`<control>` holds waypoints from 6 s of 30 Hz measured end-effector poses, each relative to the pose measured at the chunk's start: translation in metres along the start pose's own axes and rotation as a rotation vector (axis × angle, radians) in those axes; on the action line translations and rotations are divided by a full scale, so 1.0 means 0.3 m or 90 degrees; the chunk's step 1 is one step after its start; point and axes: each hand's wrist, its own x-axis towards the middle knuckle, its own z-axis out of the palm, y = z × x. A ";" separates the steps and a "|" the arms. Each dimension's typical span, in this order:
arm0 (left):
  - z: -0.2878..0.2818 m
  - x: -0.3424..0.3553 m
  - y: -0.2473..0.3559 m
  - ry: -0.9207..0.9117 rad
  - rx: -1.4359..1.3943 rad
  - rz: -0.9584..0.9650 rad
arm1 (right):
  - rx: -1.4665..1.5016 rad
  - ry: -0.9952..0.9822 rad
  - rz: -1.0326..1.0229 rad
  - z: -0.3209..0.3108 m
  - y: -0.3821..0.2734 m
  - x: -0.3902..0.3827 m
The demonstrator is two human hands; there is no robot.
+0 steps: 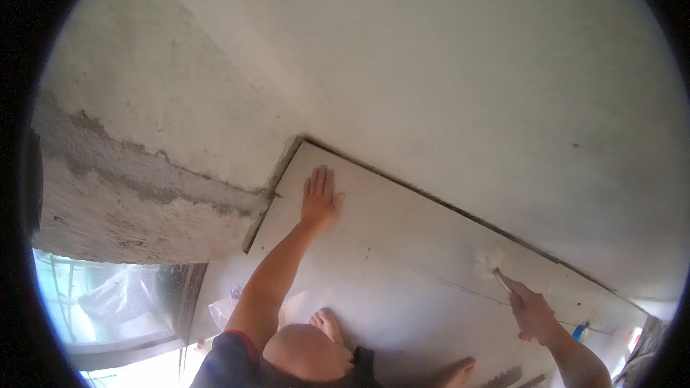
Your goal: The person installs large floor tiles by using a rubber mallet to level them, inserting spacers, and wiping the surfaces with a cloth. They move across the room to handle a long metal leveling bar and clear debris from the tiled surface.
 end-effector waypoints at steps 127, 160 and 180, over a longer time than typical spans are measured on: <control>0.017 0.013 0.994 -0.189 -0.036 0.291 | 0.444 0.365 -0.195 0.367 0.275 0.000; -0.054 0.014 1.012 -0.289 -0.028 0.295 | 0.407 0.418 -0.034 0.444 0.485 -0.031; -0.056 -0.178 1.321 -0.322 0.017 0.467 | 0.513 0.543 -0.128 0.377 0.519 0.023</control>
